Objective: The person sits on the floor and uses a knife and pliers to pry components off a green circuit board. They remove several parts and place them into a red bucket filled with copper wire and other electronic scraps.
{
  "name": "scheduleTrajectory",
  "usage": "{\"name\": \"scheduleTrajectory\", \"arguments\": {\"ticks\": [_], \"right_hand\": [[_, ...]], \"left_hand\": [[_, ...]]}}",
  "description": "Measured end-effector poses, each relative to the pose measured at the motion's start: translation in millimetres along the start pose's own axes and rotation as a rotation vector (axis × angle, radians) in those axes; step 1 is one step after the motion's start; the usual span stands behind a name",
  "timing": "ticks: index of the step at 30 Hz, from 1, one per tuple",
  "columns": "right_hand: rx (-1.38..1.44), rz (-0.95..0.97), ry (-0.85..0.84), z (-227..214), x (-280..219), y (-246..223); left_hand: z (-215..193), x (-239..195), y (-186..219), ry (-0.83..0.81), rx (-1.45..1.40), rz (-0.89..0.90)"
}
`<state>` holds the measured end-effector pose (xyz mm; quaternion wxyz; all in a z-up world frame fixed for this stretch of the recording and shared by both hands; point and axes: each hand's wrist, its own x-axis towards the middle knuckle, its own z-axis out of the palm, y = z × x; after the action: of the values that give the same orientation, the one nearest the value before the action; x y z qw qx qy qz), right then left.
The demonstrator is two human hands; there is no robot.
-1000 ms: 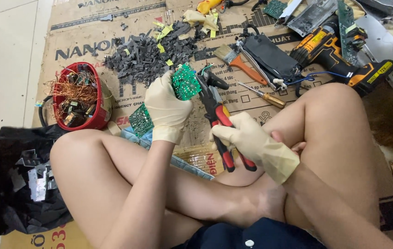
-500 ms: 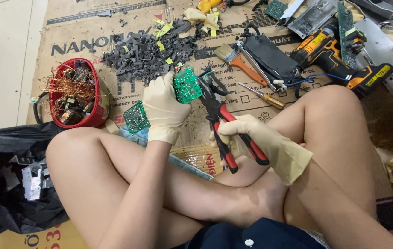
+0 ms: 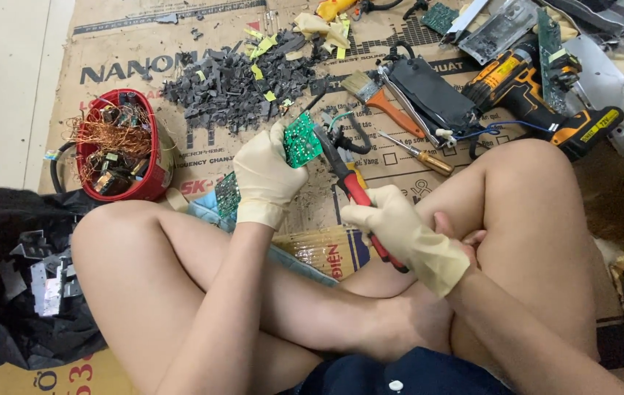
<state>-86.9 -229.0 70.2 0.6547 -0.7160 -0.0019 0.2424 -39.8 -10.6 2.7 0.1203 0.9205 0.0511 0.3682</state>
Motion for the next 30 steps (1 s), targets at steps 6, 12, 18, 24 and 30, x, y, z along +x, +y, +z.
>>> {"name": "scheduleTrajectory", "arguments": {"ticks": [6,12,18,24,30], "right_hand": [[-0.464,-0.271,0.189,11,-2,-10],[-0.661,-0.686,0.302,10,20,14],[-0.815,-1.095,0.211,-17,59,-1],[-0.956,-1.406,0.211,-33,91,-24],[-1.033,-1.635,0.233,-63,148,-41]], "left_hand": [[-1,8,-5,-0.069,-0.013,-0.024],[-1,11,1,-0.158,-0.151,-0.164],[-5,34,-37,-0.563,-0.536,-0.21],[-45,65,-7,-0.794,-0.941,-0.386],[-102,94,35,-0.854,-1.125,-0.542]]}}
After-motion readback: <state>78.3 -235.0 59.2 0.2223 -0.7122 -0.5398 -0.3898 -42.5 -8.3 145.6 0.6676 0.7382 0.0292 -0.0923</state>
